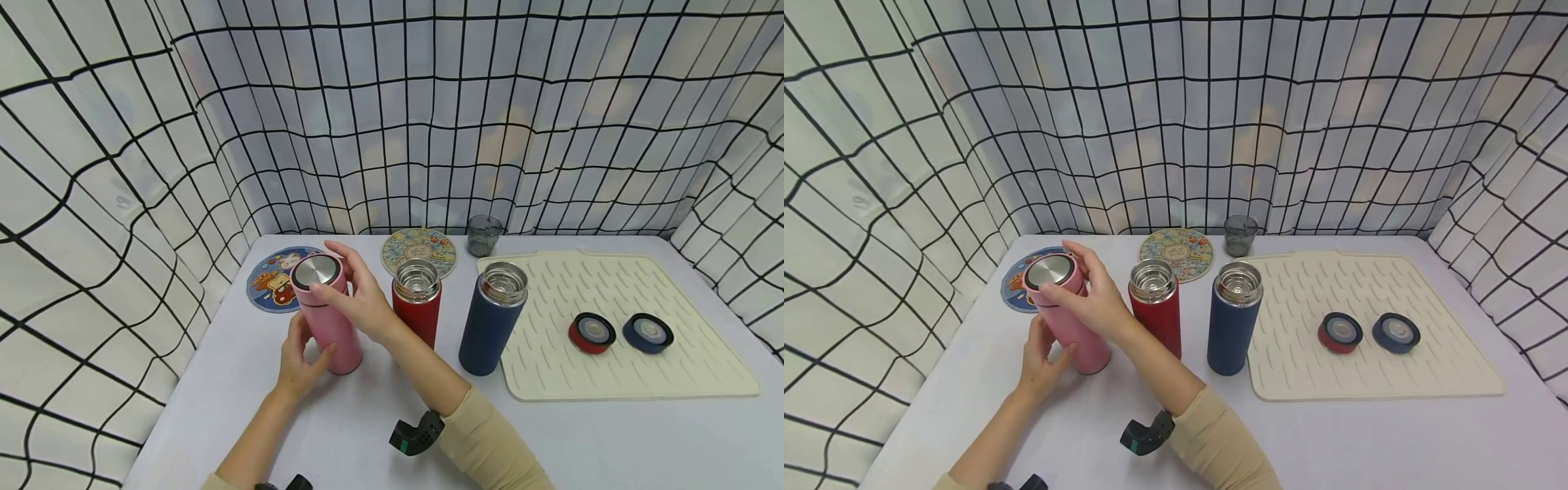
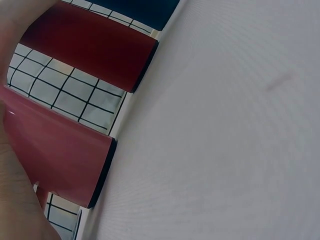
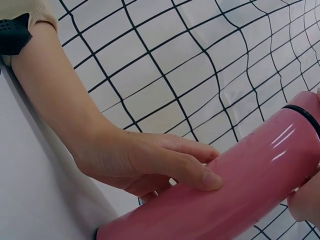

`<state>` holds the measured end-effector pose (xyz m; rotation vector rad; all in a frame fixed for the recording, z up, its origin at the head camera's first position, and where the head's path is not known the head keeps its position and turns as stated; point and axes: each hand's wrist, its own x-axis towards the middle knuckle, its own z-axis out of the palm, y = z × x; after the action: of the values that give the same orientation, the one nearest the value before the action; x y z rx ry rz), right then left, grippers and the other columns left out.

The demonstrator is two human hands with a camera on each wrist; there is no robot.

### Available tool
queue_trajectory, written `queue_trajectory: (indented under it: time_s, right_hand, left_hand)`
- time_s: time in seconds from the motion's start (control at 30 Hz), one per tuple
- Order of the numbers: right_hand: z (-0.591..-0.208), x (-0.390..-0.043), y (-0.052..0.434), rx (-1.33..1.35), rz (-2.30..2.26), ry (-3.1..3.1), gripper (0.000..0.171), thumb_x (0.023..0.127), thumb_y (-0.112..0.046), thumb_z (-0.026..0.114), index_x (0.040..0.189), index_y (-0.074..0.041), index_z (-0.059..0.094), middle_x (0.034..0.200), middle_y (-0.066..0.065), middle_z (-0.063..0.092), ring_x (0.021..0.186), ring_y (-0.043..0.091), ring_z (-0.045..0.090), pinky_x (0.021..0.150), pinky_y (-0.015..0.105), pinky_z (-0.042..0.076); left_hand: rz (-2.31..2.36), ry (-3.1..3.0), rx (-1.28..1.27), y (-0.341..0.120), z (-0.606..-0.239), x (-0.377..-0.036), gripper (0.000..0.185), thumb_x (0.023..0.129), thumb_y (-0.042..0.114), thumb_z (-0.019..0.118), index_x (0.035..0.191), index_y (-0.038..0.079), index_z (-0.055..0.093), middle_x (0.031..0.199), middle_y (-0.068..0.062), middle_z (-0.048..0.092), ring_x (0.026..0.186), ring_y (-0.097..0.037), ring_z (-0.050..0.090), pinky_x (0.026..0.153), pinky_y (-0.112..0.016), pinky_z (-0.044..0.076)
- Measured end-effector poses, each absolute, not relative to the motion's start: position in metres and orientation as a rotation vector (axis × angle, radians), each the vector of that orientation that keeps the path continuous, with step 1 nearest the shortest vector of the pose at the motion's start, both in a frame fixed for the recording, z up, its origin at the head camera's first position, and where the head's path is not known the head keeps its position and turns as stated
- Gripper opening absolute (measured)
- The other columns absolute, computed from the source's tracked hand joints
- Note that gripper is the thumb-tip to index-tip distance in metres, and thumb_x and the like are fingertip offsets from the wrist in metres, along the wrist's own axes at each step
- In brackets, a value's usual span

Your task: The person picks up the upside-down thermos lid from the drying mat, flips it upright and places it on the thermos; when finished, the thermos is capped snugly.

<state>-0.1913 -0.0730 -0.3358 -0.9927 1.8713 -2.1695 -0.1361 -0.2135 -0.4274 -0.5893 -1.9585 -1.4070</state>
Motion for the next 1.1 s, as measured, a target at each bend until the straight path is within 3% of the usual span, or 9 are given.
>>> queue_trajectory:
  time_s: [0.2, 0.33, 0.47, 0.67, 0.97, 1.1]
  right_hand:
    - [-0.3352, -0.1913, -0.0772, -0.905, -2.186, 1.999, 0.062, 0.074, -0.012, 0.074, 0.127, -0.019, 0.043, 0.113, -0.003, 0.053, 0.099, 0.013, 0.048, 0.082, 0.032, 0.045]
    - [-0.3326, -0.1920, -0.0789, -0.935, -2.114, 2.153, 0.068, 0.069, -0.016, 0.080, 0.126, -0.021, 0.043, 0.114, -0.007, 0.049, 0.108, 0.010, 0.043, 0.087, 0.033, 0.042]
    - [-0.3325, -0.1924, -0.0759, -0.985, -2.042, 2.135, 0.065, 0.078, -0.021, 0.072, 0.134, -0.023, 0.039, 0.121, -0.008, 0.046, 0.117, 0.007, 0.035, 0.095, 0.037, 0.036]
    - [-0.3357, -0.1940, -0.0744, -1.059, -2.079, 1.863, 0.054, 0.089, -0.014, 0.053, 0.139, -0.008, 0.033, 0.131, 0.011, 0.046, 0.117, 0.012, 0.043, 0.098, 0.028, 0.036]
    - [-0.3384, -0.1936, -0.0743, -0.998, -2.174, 1.789, 0.052, 0.085, -0.009, 0.060, 0.133, -0.008, 0.040, 0.124, 0.010, 0.050, 0.109, 0.013, 0.047, 0.090, 0.030, 0.043]
    - [-0.3386, -0.1926, -0.0760, -0.925, -2.207, 1.843, 0.055, 0.080, -0.006, 0.067, 0.129, -0.012, 0.043, 0.119, 0.004, 0.052, 0.100, 0.013, 0.048, 0.081, 0.027, 0.045]
  left_hand:
    - [-1.423, -1.947, -0.605, -0.2134, -0.4274, -0.1366, 0.060, 0.064, -0.013, 0.062, 0.117, -0.021, 0.035, 0.114, 0.014, 0.050, 0.098, 0.001, 0.051, 0.085, -0.013, 0.041]
    - [-1.418, -1.953, -0.604, -0.2145, -0.4260, -0.1358, 0.060, 0.064, -0.014, 0.062, 0.117, -0.021, 0.034, 0.114, 0.015, 0.049, 0.098, 0.002, 0.051, 0.085, -0.013, 0.042]
    - [-1.395, -1.963, -0.602, -0.2152, -0.4253, -0.1353, 0.058, 0.067, -0.011, 0.062, 0.117, -0.020, 0.034, 0.115, 0.013, 0.049, 0.099, 0.002, 0.051, 0.086, -0.013, 0.041]
    - [-1.425, -1.978, -0.579, -0.2147, -0.4266, -0.1357, 0.061, 0.065, -0.014, 0.060, 0.119, -0.020, 0.033, 0.116, 0.013, 0.049, 0.100, 0.001, 0.051, 0.086, -0.014, 0.042]
    - [-1.425, -1.978, -0.591, -0.2142, -0.4271, -0.1356, 0.061, 0.065, -0.014, 0.061, 0.119, -0.020, 0.034, 0.116, 0.015, 0.049, 0.099, 0.003, 0.051, 0.086, -0.014, 0.042]
    - [-1.427, -1.956, -0.609, -0.2137, -0.4266, -0.1357, 0.058, 0.072, -0.006, 0.067, 0.119, -0.020, 0.035, 0.115, 0.016, 0.049, 0.097, 0.002, 0.051, 0.084, -0.013, 0.042]
